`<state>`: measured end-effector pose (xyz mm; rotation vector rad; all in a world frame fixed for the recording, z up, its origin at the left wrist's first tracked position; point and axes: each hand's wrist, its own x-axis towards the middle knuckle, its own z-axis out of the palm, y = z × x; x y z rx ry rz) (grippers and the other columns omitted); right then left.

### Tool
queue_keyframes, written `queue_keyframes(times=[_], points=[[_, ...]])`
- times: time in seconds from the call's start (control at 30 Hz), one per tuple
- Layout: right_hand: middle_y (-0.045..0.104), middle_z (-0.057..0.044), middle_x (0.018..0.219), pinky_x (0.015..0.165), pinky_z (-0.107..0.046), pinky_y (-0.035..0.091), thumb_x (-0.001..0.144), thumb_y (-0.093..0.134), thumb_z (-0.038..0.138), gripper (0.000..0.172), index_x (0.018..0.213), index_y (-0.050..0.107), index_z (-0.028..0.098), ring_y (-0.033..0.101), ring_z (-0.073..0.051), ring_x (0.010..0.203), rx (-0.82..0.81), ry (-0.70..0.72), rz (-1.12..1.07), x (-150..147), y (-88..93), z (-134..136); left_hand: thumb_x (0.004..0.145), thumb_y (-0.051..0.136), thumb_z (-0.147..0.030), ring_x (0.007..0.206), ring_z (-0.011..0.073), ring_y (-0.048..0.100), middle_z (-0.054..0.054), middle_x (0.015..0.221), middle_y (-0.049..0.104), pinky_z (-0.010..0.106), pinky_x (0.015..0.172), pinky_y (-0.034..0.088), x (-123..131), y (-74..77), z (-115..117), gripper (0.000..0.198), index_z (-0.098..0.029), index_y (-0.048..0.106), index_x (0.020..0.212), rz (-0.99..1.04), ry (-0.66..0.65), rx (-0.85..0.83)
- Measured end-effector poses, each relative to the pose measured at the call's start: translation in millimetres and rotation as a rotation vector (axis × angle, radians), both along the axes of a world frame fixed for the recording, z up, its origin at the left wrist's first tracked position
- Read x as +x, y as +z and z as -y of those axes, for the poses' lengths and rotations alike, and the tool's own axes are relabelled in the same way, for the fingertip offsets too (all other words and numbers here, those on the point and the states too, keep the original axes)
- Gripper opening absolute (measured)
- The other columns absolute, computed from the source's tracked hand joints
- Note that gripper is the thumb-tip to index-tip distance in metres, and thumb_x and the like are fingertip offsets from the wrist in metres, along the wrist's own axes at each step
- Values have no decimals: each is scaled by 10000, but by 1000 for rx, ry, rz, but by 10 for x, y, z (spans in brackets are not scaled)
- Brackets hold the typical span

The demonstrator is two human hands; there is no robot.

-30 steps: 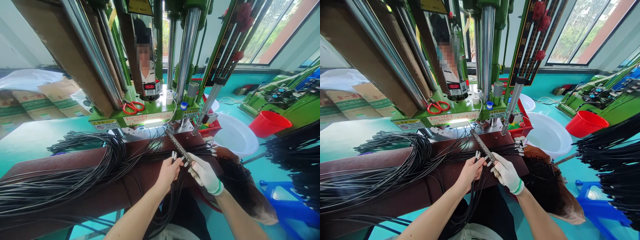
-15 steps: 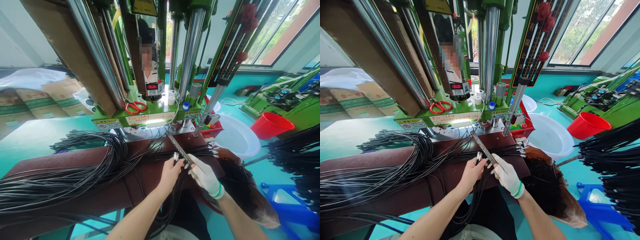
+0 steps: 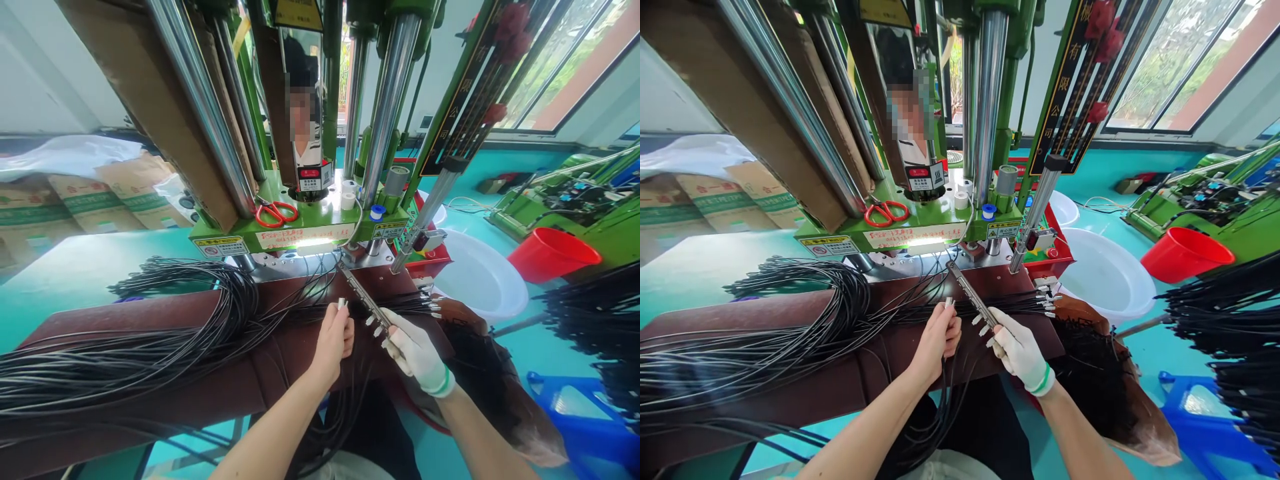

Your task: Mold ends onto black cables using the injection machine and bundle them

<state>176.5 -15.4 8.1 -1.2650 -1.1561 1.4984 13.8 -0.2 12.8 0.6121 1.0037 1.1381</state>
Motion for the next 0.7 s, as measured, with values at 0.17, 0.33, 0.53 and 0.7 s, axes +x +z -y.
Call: queue_keyframes(times=[0.17,0.33,0.53,0.7], points=[[438,32,555,263,-147,201,761,564,462,645,1271,429,91,309,-33,375,-28,32,-5,14,-11,-4,714,594,-450,348,12,147,-120,441,240,152,328,92,28,-43,-11,320,-191,408,695,-40,-91,-26],[463,10,593,272,-155,189,751,568,446,622,1246,455,87,315,-38,397,-37,31,-6,-1,26,-4,687,614,-473,345,10,153,-119,426,243,158,327,119,17,-105,-41,339,-166,471,693,-10,-62,-36],[463,1,622,316,-153,181,761,567,424,584,1240,461,107,352,-55,453,-9,45,-40,3,-2,-4,666,630,-482,338,7,152,-125,414,228,156,326,114,20,-120,-44,354,-166,474,675,-27,-42,-45],[462,-1,624,313,-164,163,739,582,440,619,1236,467,90,332,-50,438,-10,37,-19,-14,7,-7,664,629,-478,334,5,145,-129,408,221,157,327,105,17,-103,-45,351,-167,465,670,-38,-13,-40]])
